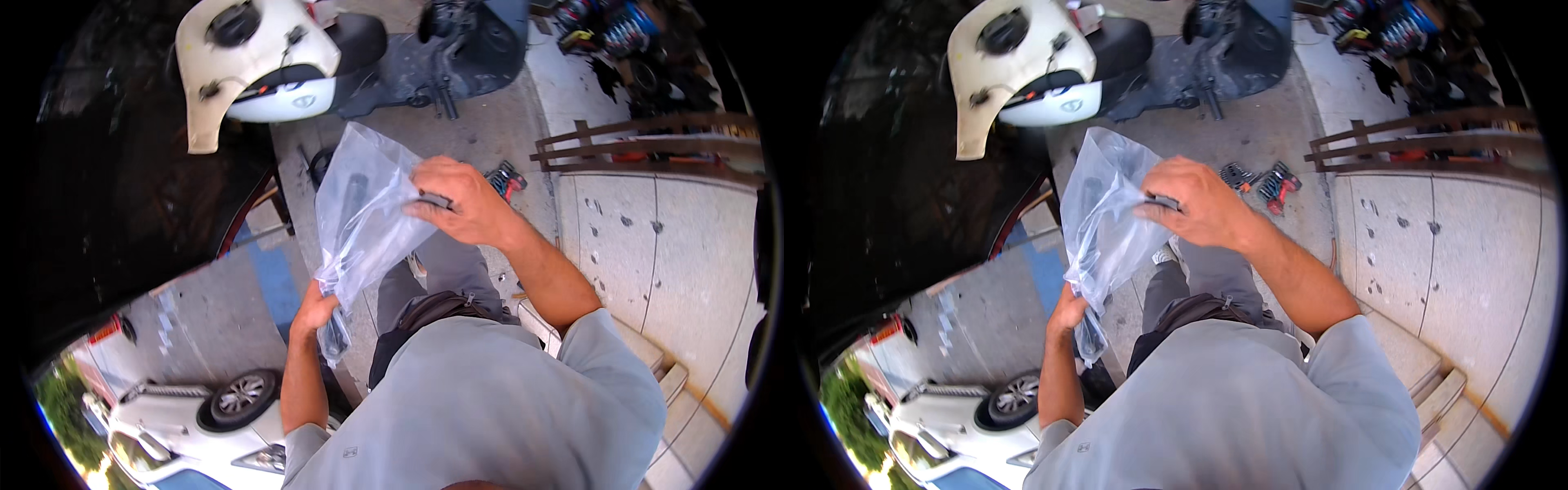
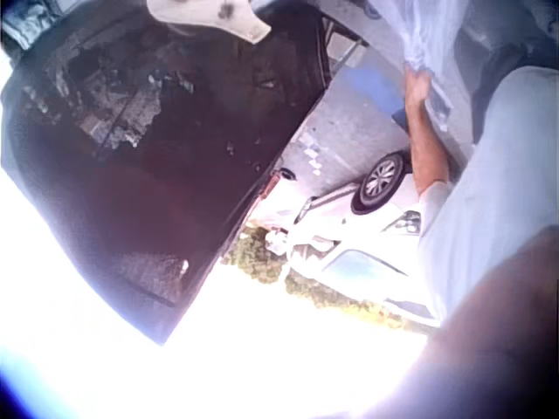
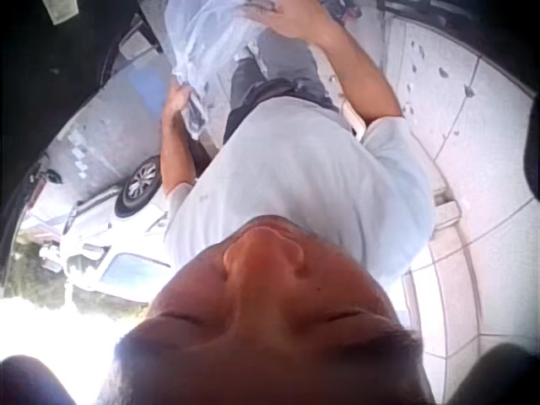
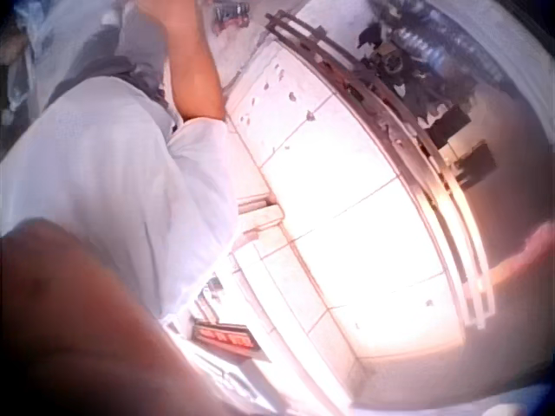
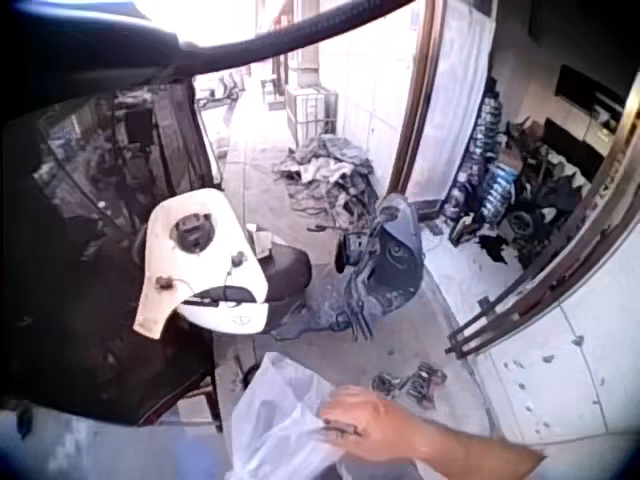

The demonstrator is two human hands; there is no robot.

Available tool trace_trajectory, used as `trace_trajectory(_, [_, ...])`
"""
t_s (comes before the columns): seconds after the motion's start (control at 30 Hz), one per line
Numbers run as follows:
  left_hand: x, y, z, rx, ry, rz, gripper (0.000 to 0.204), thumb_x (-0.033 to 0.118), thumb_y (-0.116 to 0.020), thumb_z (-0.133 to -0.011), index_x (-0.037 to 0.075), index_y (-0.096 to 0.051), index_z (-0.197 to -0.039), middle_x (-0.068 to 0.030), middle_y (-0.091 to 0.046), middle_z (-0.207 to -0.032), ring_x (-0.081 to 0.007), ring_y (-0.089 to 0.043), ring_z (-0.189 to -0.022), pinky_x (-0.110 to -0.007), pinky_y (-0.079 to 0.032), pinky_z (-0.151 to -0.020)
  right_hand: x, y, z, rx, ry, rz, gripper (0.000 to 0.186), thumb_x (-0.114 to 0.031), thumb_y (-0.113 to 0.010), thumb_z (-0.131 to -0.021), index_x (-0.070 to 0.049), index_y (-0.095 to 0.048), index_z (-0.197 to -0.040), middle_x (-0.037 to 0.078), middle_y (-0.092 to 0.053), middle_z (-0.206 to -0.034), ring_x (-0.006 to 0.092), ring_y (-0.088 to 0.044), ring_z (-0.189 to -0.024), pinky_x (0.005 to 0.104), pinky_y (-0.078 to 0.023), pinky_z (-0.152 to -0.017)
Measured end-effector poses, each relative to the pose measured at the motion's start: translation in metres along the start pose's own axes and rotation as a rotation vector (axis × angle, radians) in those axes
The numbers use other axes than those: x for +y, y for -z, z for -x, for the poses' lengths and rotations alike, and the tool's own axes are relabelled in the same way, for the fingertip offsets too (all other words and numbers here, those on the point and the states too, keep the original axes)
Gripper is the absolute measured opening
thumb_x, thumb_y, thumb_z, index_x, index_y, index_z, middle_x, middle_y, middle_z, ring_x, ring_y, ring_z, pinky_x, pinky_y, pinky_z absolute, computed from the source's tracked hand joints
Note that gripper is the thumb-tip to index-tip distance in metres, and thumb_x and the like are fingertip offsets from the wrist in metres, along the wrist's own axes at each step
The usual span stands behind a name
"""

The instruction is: The person gathers tools from a toolbox, including a power drill and pliers, and moves them to a work area. They then sit on the ground and use a black cylindrical tool to work on a light green scooter part, manipulating it with both hands.

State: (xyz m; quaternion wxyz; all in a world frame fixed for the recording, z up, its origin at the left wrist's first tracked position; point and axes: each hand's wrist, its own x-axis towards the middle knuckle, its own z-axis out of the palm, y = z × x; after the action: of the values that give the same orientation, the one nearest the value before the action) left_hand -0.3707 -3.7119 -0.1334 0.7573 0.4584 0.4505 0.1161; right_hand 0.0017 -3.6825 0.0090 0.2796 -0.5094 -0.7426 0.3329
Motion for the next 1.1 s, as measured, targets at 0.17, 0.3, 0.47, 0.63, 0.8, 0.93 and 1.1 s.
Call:
trace_trajectory(0.17, [0.053,-0.062,-0.047,-0.083,0.124,-0.067,0.049,0.009,-0.068,-0.080,-0.002,-0.061,-0.128,-0.0051,-0.069,-0.114,-0.0169,-0.063,-0.103,-0.032,-0.049,-0.093,0.022,0.062,0.114,-0.292,0.001,-0.814,0.032,-0.020,-0.071,-0.093,0.003,-0.064,-0.114,0.009,-0.065,-0.105,0.0218,-0.062,-0.097,0.0366,-0.051,-0.083])
trace_trajectory(0.3, [0.116,-0.132,-0.115,-0.472,0.106,-0.415,0.035,0.007,-0.062,-0.074,-0.004,-0.068,-0.107,-0.0015,-0.069,-0.094,-0.0141,-0.060,-0.089,-0.030,-0.048,-0.083,0.070,0.099,0.151,0.244,-0.312,-0.861,0.048,-0.020,-0.066,-0.096,-0.002,-0.052,-0.138,0.012,-0.065,-0.115,0.0203,-0.061,-0.113,0.0352,-0.053,-0.097])
trace_trajectory(0.47, [0.186,-0.250,-0.252,-0.656,0.033,-0.540,0.036,0.007,-0.061,-0.076,-0.005,-0.066,-0.110,-0.0027,-0.068,-0.097,-0.0147,-0.059,-0.092,-0.031,-0.048,-0.084,0.176,0.138,0.186,0.512,-0.389,-1.161,0.041,-0.025,-0.062,-0.093,-0.002,-0.059,-0.127,0.013,-0.064,-0.109,0.0238,-0.061,-0.108,0.0390,-0.047,-0.099])
trace_trajectory(0.63, [0.253,-0.373,-0.422,-0.728,-0.145,-0.298,0.053,0.008,-0.060,-0.078,-0.002,-0.056,-0.130,-0.0055,-0.066,-0.110,-0.0154,-0.059,-0.103,-0.031,-0.047,-0.093,0.278,0.310,0.140,0.707,-0.045,-0.882,0.042,-0.034,-0.054,-0.101,-0.003,-0.058,-0.129,0.011,-0.065,-0.103,0.0233,-0.063,-0.102,0.0394,-0.054,-0.086])
trace_trajectory(0.8, [0.311,-0.453,-0.576,-0.250,-0.675,-0.406,0.068,0.027,-0.065,-0.090,0.001,-0.041,-0.147,-0.0154,-0.050,-0.145,-0.0228,-0.043,-0.137,-0.036,-0.032,-0.114,0.349,0.522,0.100,0.891,-0.288,-1.376,0.028,-0.012,-0.070,-0.089,-0.002,-0.062,-0.114,0.007,-0.066,-0.099,0.0210,-0.066,-0.087,0.0349,-0.055,-0.079])
trace_trajectory(0.93, [0.388,-0.508,-0.665,-0.156,0.307,0.411,0.065,0.052,-0.040,-0.105,0.004,-0.041,-0.150,-0.0149,-0.051,-0.145,-0.0285,-0.047,-0.135,-0.045,-0.031,-0.116,0.395,0.635,0.081,0.815,-0.083,-1.113,0.019,-0.003,-0.067,-0.084,-0.001,-0.065,-0.103,0.007,-0.066,-0.093,0.0202,-0.066,-0.085,0.0361,-0.055,-0.078])
trace_trajectory(1.1, [0.474,-0.576,-0.758,-0.163,0.216,0.522,0.045,0.038,-0.042,-0.107,0.007,-0.055,-0.137,-0.0080,-0.064,-0.130,-0.0223,-0.063,-0.113,-0.041,-0.049,-0.097,0.435,0.743,0.038,0.929,-0.127,-0.999,0.019,-0.009,-0.064,-0.082,0.000,-0.065,-0.098,0.010,-0.065,-0.089,0.0221,-0.065,-0.080,0.0356,-0.054,-0.074])
